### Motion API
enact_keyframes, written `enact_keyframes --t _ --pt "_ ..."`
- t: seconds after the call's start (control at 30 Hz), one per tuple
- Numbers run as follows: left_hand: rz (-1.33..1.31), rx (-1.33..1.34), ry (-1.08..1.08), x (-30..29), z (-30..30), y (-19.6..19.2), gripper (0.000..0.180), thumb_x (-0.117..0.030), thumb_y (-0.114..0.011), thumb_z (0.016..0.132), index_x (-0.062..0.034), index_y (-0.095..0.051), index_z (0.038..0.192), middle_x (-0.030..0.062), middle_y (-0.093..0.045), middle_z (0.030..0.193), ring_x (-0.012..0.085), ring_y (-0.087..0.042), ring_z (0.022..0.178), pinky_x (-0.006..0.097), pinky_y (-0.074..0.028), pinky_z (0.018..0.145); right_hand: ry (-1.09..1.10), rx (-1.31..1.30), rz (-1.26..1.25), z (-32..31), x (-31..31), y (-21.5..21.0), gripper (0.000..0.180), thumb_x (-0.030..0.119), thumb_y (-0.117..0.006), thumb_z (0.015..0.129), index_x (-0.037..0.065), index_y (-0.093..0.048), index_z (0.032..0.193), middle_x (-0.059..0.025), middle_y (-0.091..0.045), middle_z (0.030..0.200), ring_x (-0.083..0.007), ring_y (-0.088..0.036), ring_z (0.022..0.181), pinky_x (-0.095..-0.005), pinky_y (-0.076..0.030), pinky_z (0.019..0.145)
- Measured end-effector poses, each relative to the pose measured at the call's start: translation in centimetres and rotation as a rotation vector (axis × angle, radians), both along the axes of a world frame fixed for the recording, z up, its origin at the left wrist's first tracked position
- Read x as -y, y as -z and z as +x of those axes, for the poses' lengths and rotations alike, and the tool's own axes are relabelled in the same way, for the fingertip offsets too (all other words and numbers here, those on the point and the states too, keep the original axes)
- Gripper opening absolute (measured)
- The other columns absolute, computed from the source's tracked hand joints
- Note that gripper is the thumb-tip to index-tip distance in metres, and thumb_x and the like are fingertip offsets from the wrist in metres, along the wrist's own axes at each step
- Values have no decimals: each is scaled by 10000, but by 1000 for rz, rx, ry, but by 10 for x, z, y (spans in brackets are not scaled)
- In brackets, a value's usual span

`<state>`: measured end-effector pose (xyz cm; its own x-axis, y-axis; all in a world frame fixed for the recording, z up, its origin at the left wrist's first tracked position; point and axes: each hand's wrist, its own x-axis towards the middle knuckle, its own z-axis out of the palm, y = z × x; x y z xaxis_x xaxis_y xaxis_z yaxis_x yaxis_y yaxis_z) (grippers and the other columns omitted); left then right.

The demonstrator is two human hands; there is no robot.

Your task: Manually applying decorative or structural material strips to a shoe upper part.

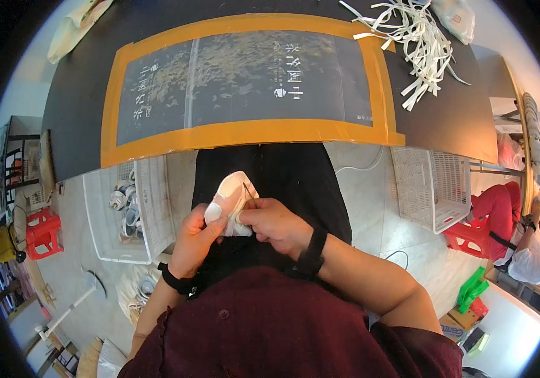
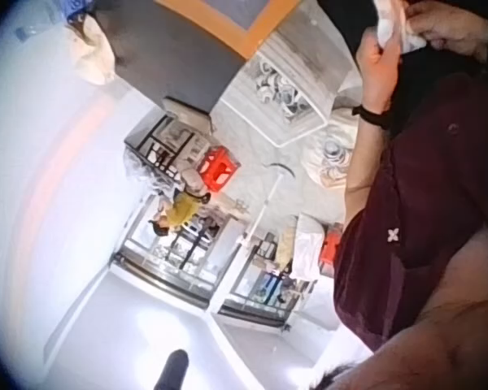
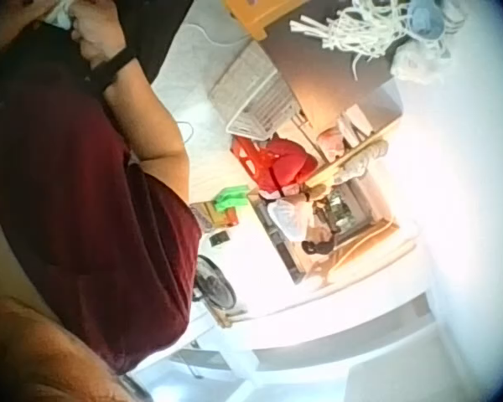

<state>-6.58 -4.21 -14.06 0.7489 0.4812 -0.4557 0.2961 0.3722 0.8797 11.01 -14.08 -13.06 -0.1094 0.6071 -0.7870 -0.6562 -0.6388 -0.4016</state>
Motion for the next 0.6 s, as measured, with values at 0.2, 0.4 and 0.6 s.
enact_keyframes --t 0.2,0.4,0.6 --pt "-33 36 51 -8 0 2 115 -161 -642 927 -57 -597 950 -16 -578 834 64 -523 715 219 -437 621 5 69 -3 -5 1 4 147 119 -577 840 48 -630 958 21 -549 765 -49 -398 567 -216 -296 475" --pt "150 51 88 -6 4 2 115 -158 -636 925 -49 -605 944 -23 -572 817 53 -521 719 212 -426 619 65 55 -34 -10 1 6 164 111 -580 837 34 -619 976 13 -543 751 -56 -395 554 -222 -283 460" --pt "324 79 112 -2 6 2 127 -138 -634 910 -16 -617 943 10 -601 819 96 -557 751 270 -456 647 114 53 -52 -14 1 11 187 86 -574 840 27 -606 1014 4 -541 753 -61 -383 537 -227 -264 444"
